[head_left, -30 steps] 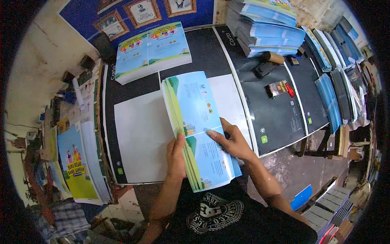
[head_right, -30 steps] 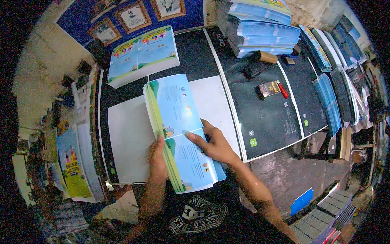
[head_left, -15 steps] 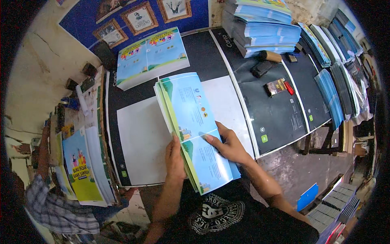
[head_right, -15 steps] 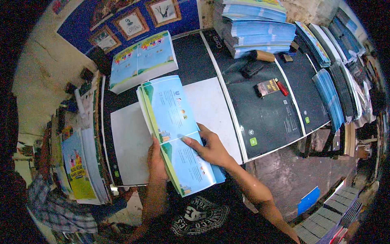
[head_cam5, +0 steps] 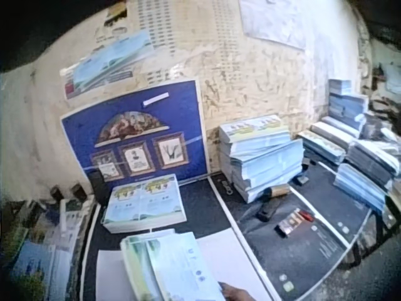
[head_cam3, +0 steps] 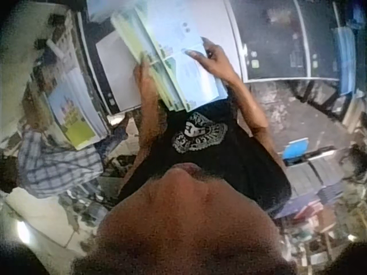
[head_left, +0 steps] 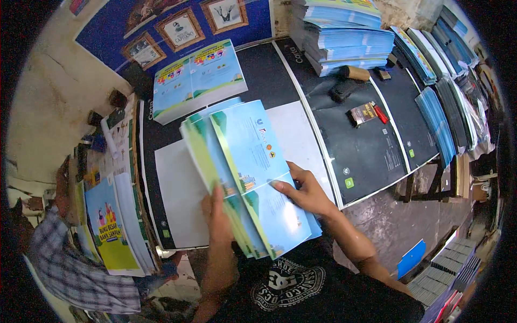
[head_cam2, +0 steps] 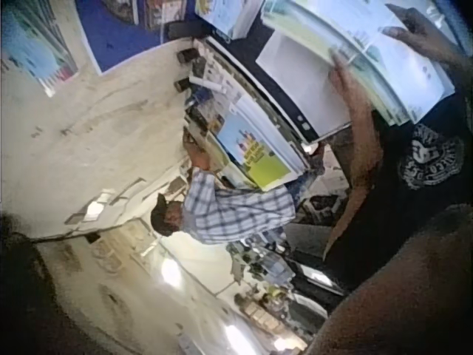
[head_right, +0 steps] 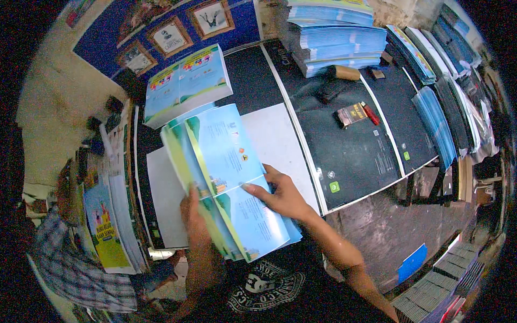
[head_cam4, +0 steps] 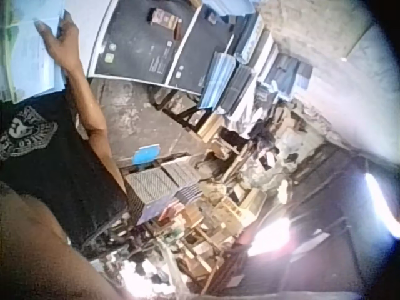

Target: The person folds printed booklet covers in half by hand, inserts folded paper pages into the covers, and aligns and presses the assembled booklets.

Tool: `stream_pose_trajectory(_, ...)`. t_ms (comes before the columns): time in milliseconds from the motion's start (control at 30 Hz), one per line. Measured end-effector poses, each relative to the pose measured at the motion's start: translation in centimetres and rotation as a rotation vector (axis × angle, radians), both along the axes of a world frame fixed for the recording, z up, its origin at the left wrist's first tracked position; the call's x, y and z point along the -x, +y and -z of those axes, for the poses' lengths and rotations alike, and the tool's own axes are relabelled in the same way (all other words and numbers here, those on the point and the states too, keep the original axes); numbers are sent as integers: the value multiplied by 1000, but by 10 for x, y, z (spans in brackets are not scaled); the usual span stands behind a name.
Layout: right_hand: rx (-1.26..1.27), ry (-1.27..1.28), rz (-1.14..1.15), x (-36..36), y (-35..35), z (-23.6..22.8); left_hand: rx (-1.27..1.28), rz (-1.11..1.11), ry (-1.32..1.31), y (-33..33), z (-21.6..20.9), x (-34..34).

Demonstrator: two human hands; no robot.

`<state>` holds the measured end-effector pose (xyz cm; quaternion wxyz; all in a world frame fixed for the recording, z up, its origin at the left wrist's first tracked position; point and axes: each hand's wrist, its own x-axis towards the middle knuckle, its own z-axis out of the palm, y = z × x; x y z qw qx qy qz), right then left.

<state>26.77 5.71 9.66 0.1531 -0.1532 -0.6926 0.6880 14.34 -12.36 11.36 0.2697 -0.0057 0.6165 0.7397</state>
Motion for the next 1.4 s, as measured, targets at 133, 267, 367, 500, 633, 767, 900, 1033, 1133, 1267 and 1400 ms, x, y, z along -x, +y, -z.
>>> stream_pose_trajectory(133, -94, -396, 116, -6, 19, -4, -23, -266, 61, -36, 0, 22)
stream_pose_trajectory(267, -461, -92, 309, -2, 15, 15, -206, -308, -58, -23, -22, 17)
stream_pose_trajectory(367, -669, -120, 129, 4, 6, 18, -42, -162, -27, -27, 8, 18)
stream_pose_trajectory(500, -19, -103, 108, 8, 4, 23, 29, 30, 41, -1, 15, 2)
stream_pose_trajectory(633, -99, -155, 50, 9, -2, 4, 9, 67, 3, 12, 12, -9)
stream_pose_trajectory(767, 28, -198, 38, 4, 7, 12, 114, 155, 80, 5, 15, -2)
stream_pose_trajectory(900, 125, -230, 55, 5, 8, 17, 14, -50, 57, -20, 10, 17)
stream_pose_trajectory(1033, -244, -12, 286, 11, -1, 22, -28, -131, 58, -45, -23, 34)
stream_pose_trajectory(1133, -400, -118, 155, 10, -4, 22, -102, -155, 42, -45, -33, 30)
stream_pose_trajectory(1267, -451, -235, 60, 13, -7, 9, -81, -134, 1, -37, -14, 23)
stream_pose_trajectory(1400, -243, -115, 71, 11, -3, 22, 135, 57, -21, -14, 18, 16)
